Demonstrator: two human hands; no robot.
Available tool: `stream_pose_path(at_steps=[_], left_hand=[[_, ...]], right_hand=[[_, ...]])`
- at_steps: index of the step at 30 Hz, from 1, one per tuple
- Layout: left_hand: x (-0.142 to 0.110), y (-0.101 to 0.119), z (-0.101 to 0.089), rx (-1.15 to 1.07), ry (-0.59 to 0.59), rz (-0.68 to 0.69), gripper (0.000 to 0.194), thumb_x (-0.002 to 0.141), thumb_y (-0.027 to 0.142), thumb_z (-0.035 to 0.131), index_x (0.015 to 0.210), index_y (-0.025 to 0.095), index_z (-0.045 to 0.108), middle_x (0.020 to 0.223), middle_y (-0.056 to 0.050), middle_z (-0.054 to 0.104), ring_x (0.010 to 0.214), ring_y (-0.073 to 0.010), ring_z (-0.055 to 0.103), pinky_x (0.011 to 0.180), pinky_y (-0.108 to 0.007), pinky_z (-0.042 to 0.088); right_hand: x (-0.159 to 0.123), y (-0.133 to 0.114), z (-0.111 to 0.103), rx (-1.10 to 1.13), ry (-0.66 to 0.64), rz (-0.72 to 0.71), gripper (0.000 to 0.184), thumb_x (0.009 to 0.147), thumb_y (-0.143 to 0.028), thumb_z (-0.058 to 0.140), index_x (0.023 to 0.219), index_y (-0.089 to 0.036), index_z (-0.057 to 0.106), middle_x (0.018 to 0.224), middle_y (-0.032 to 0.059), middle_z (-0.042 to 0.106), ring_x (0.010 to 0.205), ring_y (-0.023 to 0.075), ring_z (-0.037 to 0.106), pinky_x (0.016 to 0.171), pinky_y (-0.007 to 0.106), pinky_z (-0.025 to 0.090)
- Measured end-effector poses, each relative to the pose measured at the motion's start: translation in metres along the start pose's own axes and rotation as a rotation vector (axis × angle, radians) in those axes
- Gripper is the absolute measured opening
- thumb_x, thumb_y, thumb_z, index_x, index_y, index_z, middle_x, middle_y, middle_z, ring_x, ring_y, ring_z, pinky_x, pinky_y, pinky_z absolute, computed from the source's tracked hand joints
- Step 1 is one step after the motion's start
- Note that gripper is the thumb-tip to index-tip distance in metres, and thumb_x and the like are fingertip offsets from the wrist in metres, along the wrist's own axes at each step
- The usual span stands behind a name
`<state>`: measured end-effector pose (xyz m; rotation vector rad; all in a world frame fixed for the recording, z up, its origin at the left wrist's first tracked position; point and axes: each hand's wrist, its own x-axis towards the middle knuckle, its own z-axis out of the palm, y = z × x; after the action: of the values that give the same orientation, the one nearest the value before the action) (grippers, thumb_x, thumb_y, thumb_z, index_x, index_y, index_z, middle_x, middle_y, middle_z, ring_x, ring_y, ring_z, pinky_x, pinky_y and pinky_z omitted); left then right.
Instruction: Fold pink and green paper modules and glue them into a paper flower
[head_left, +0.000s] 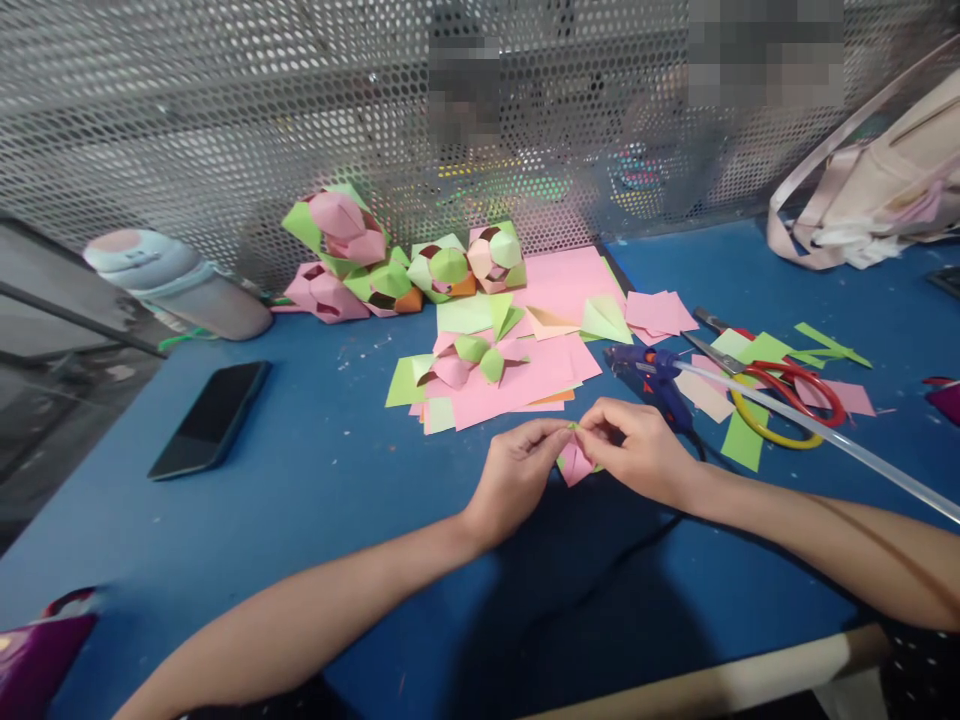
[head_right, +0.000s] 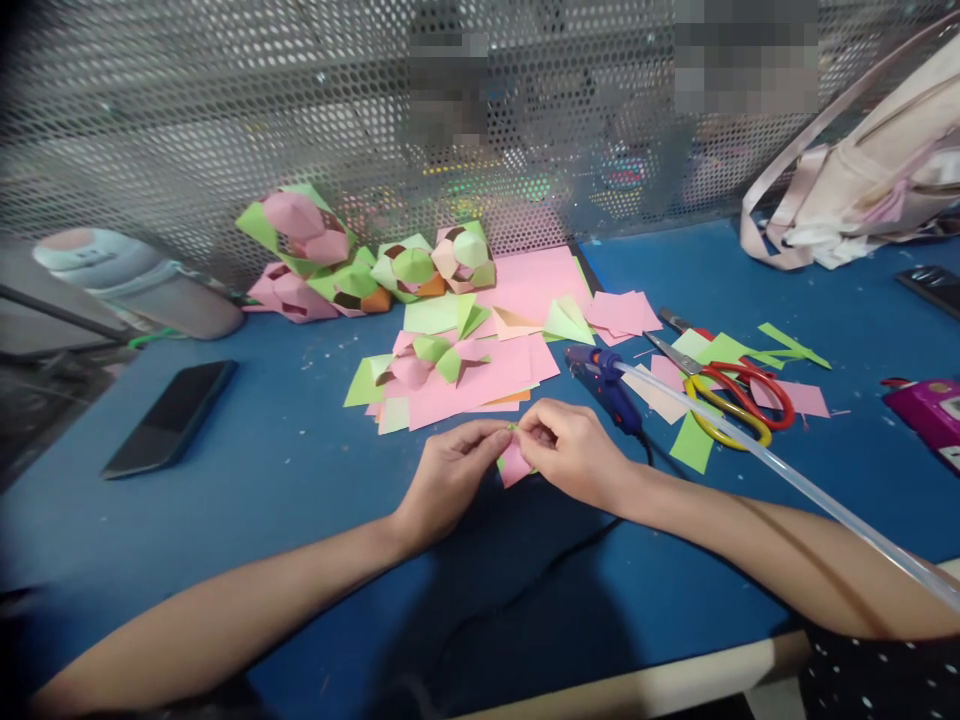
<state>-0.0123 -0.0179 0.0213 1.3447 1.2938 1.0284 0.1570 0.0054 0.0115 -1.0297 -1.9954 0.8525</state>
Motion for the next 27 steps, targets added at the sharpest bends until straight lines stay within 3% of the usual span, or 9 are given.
stream_pose_path(at_steps=[3,7,10,17,22,27], left_hand=[[0.000,-0.002,-0.001,-0.039,-0.032,-0.011,0.019,0.082,0.031,0.061,0.085,0.018,0.075,0.088,-0.004,0.073,0.086,-0.0201,0.065,0.080,-0.028,0.050],[0.000,-0.008,0.000,-0.278,-0.118,-0.121,0.027,0.082,0.035,0.061,0.098,0.017,0.072,0.094,-0.006,0.072,0.084,-0.0188,0.065,0.074,-0.028,0.052],[0.001,-0.011,0.002,-0.359,-0.128,-0.149,0.026,0.079,0.034,0.066,0.097,0.015,0.071,0.089,-0.006,0.071,0.078,-0.0159,0.064,0.070,-0.025,0.052],[0.004,-0.016,0.000,-0.271,-0.024,-0.086,0.020,0.078,0.034,0.068,0.083,0.014,0.070,0.074,-0.002,0.069,0.066,-0.0120,0.060,0.065,-0.023,0.048],[0.005,-0.016,0.001,-0.159,0.015,-0.037,0.017,0.077,0.032,0.068,0.079,0.015,0.068,0.076,-0.002,0.069,0.070,-0.0129,0.061,0.066,-0.022,0.047],[0.004,-0.014,0.005,-0.134,0.016,-0.020,0.017,0.074,0.030,0.071,0.078,0.015,0.066,0.075,-0.001,0.067,0.068,-0.0118,0.059,0.064,-0.021,0.046]], right_hand=[[0.001,-0.001,-0.002,0.013,-0.009,0.024,0.012,0.085,-0.021,0.053,0.074,-0.018,0.057,0.064,-0.0027,0.054,0.058,0.0094,0.048,0.056,0.022,0.038],[0.001,0.001,-0.005,0.009,0.013,0.028,0.012,0.084,-0.021,0.054,0.074,-0.017,0.059,0.064,-0.0024,0.056,0.058,0.0095,0.049,0.055,0.022,0.038],[0.000,0.003,-0.005,0.005,0.030,0.023,0.014,0.085,-0.023,0.055,0.073,-0.017,0.059,0.064,-0.0018,0.057,0.058,0.0098,0.050,0.056,0.022,0.039],[0.000,-0.002,-0.004,0.025,-0.011,0.097,0.018,0.087,-0.034,0.055,0.084,-0.017,0.061,0.070,-0.0010,0.060,0.061,0.0105,0.052,0.056,0.023,0.039],[-0.001,0.000,0.000,-0.051,-0.004,0.123,0.011,0.083,-0.023,0.057,0.073,-0.018,0.057,0.063,-0.0039,0.053,0.058,0.0095,0.048,0.055,0.022,0.035],[0.000,0.002,0.004,-0.073,-0.001,0.104,0.008,0.082,-0.018,0.056,0.074,-0.018,0.058,0.066,-0.0028,0.056,0.062,0.0106,0.052,0.059,0.023,0.038]])
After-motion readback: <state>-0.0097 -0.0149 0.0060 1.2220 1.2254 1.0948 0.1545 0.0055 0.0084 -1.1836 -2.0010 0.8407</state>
